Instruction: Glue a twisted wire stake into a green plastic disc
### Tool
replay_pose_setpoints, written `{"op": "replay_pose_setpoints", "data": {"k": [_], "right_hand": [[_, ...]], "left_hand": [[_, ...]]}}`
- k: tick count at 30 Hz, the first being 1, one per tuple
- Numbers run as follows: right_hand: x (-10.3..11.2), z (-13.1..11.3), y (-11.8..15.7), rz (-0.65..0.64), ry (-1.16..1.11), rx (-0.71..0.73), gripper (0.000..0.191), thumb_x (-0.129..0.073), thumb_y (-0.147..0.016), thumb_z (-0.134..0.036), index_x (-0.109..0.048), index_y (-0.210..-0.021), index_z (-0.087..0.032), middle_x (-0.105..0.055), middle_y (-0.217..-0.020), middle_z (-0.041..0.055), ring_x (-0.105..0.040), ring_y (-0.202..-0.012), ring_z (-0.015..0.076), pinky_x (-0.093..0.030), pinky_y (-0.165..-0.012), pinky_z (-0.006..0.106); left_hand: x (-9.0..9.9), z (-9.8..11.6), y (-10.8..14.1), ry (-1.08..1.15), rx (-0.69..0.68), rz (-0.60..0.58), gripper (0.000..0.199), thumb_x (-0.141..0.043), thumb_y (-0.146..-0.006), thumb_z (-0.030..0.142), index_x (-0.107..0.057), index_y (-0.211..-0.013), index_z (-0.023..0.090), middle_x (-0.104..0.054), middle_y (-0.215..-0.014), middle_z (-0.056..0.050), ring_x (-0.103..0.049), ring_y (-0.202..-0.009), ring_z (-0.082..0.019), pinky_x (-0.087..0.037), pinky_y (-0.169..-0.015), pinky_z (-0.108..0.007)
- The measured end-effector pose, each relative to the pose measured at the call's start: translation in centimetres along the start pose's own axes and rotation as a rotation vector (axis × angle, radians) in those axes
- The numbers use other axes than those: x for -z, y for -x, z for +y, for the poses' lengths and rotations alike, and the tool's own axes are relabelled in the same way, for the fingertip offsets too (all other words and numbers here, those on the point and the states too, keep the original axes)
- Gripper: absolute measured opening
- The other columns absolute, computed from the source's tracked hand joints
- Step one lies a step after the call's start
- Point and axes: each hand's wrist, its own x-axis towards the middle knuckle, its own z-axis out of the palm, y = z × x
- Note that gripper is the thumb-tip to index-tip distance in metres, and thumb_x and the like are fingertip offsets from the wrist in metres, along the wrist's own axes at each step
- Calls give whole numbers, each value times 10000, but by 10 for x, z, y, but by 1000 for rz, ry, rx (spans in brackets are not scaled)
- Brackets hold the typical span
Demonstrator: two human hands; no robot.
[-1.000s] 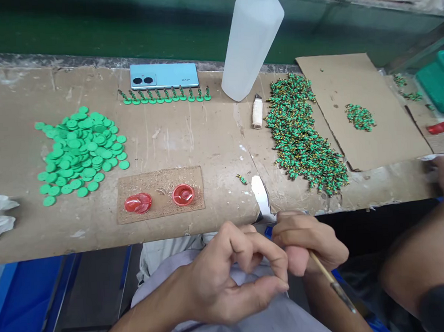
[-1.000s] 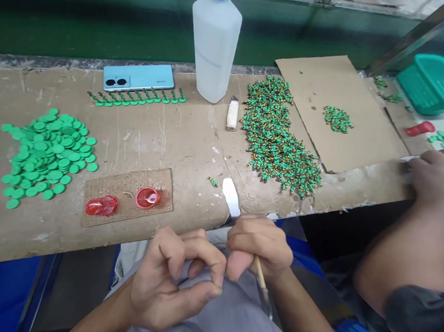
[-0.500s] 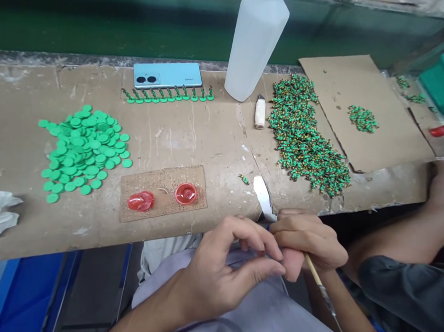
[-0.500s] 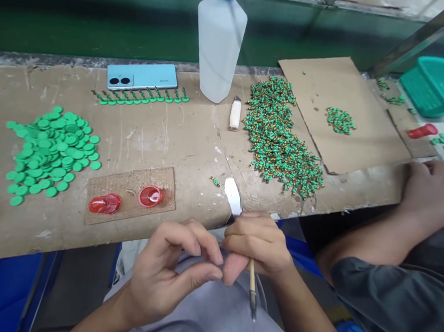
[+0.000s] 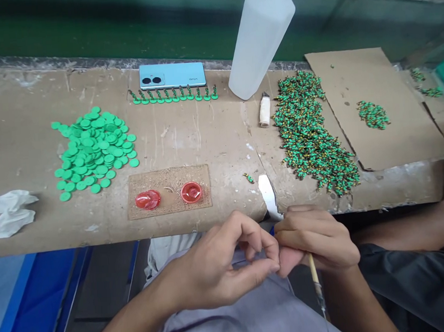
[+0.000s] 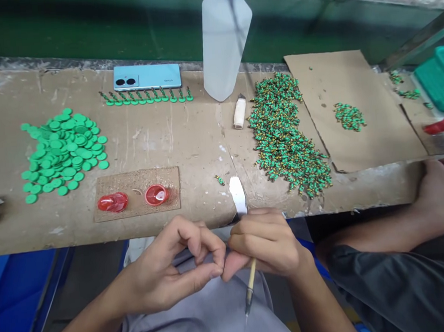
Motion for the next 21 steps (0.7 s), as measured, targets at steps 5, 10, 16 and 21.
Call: {"op": "replay_pose_setpoints", "data": {"k": [5, 10, 16, 21], "right_hand": [[6, -3, 1, -12, 121, 60, 219, -666, -1071, -290, -664, -930, -122, -662, -724, 43, -577, -575, 133, -353, -537, 331], [12, -3, 8, 32, 314, 47, 107, -753, -1002, -185, -701, -942, -113, -692, -760, 50, -590, -608, 151, -391, -557, 334], [10, -12, 10, -12, 360, 66, 141, -828, -931, -147, -724, -1003, -83, -745, -843, 79, -603, -621, 156, -371, -568, 343], [7, -14, 12, -1, 337, 67, 158, -829, -941, -195, -736, -1024, -98, -762, -885, 101, -602, -628, 169, -367, -564, 356]], "left_hand": [[-4, -4, -1, -25, -135, 31, 398, -646, -990, 51, -313, -989, 269, -727, -958, -14, -645, -823, -125, -476, -734, -264], [-4, -6, -2, -33, -207, 82, 461, -675, -973, 18, -290, -966, 272, -720, -949, 12, -672, -837, -120, -484, -717, -252], [-5, -10, 1, 20, -210, 194, 362, -766, -994, 102, -439, -1040, 250, -734, -1006, 2, -690, -852, -101, -531, -749, -220], [-7, -8, 4, 23, -153, 210, 323, -778, -998, 127, -481, -1056, 240, -771, -1067, -25, -719, -925, -129, -541, -834, -271]]}}
